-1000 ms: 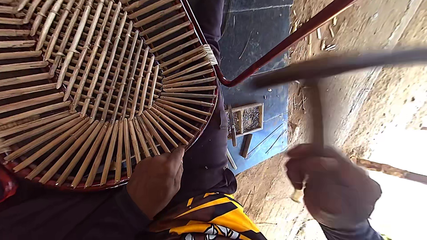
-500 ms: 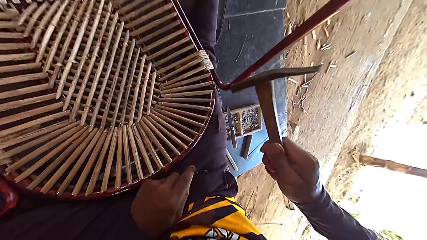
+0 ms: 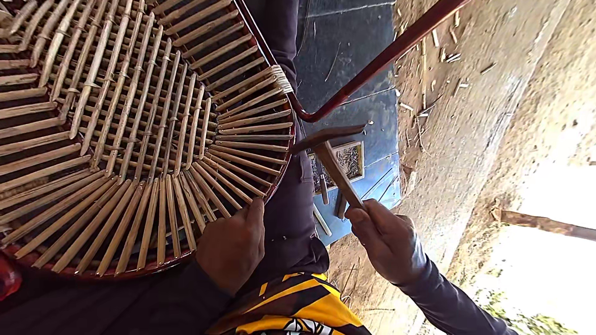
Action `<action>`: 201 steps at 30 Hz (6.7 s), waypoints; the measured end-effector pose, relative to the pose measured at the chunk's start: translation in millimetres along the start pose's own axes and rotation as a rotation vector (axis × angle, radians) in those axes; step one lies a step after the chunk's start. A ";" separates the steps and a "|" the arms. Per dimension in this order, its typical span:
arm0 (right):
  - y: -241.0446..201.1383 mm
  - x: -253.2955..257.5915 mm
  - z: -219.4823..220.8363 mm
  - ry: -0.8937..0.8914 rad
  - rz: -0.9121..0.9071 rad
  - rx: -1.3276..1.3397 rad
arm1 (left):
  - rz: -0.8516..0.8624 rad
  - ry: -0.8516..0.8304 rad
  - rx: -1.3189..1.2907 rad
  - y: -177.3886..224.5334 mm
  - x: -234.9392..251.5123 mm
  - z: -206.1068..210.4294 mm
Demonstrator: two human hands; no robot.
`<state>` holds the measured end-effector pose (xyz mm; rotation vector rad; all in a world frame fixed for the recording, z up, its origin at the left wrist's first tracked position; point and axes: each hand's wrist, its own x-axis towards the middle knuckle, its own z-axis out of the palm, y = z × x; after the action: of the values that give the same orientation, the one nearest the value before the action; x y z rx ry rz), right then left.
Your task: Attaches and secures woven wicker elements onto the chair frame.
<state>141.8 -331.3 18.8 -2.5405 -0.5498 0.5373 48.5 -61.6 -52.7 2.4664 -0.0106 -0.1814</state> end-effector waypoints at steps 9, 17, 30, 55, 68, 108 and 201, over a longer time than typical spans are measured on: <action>-20.8 -0.9 -35.0 0.187 -0.070 0.078 | -0.044 -0.072 0.063 12.7 5.6 -9.3; 11.4 1.7 -6.1 -0.051 0.044 0.039 | -0.049 -0.350 -0.283 3.0 2.4 -22.9; 10.5 7.6 -1.4 -0.007 0.076 0.180 | -0.117 -0.139 -0.577 -6.6 -4.5 6.3; -19.1 13.5 -30.1 0.150 -0.023 0.071 | -0.163 -0.213 -0.473 -2.3 1.6 -5.1; 15.7 17.9 -7.3 0.053 0.082 0.126 | 0.195 0.004 -0.219 21.7 -17.7 6.4; 7.2 27.2 -45.2 -0.134 0.021 -0.156 | -0.236 -0.266 -0.579 14.6 19.9 -5.1; 31.7 73.6 -51.2 -0.047 0.029 -0.389 | -0.270 -0.083 -0.320 37.0 74.7 28.6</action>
<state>236.3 -341.1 23.6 -2.9119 -0.6931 0.5446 120.1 -112.3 -61.6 2.1321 0.2942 -0.3714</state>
